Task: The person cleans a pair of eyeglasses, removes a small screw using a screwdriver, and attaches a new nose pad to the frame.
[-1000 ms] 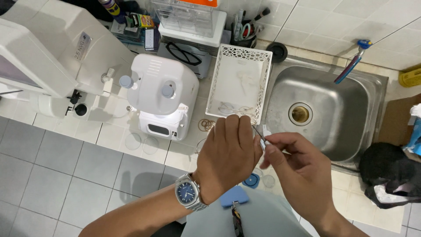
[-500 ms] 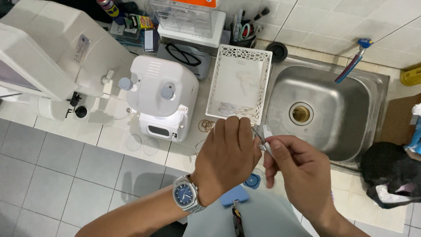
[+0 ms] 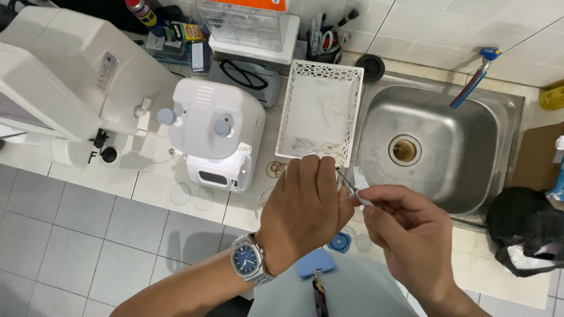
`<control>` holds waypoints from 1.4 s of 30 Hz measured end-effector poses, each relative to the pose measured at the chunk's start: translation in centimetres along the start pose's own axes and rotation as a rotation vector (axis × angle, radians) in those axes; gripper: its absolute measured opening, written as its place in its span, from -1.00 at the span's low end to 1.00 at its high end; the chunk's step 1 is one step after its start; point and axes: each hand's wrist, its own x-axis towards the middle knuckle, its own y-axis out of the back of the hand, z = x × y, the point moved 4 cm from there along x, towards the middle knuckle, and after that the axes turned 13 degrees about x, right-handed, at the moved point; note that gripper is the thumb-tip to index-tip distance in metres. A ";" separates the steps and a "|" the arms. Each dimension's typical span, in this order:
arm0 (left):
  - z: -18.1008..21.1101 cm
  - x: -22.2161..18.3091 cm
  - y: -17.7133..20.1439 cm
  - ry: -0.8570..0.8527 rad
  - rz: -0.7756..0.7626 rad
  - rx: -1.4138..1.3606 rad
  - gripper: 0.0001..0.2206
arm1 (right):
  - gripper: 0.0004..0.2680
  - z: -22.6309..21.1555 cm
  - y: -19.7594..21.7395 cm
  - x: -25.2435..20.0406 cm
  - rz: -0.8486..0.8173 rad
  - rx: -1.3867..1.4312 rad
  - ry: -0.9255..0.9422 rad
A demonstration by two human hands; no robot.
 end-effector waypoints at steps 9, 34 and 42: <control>0.4 1.1 1.8 -0.087 0.007 -0.342 -0.70 | -0.92 -1.3 -0.4 -1.9 -0.098 -0.143 0.434; 0.6 -0.1 1.7 -0.310 -0.030 -0.392 -0.26 | -0.85 -3.5 0.2 -2.5 -0.019 -0.247 0.083; 0.0 -0.1 1.3 -0.295 -0.111 -0.416 -0.21 | -0.78 -4.2 -1.1 -1.7 -0.087 -0.277 -0.022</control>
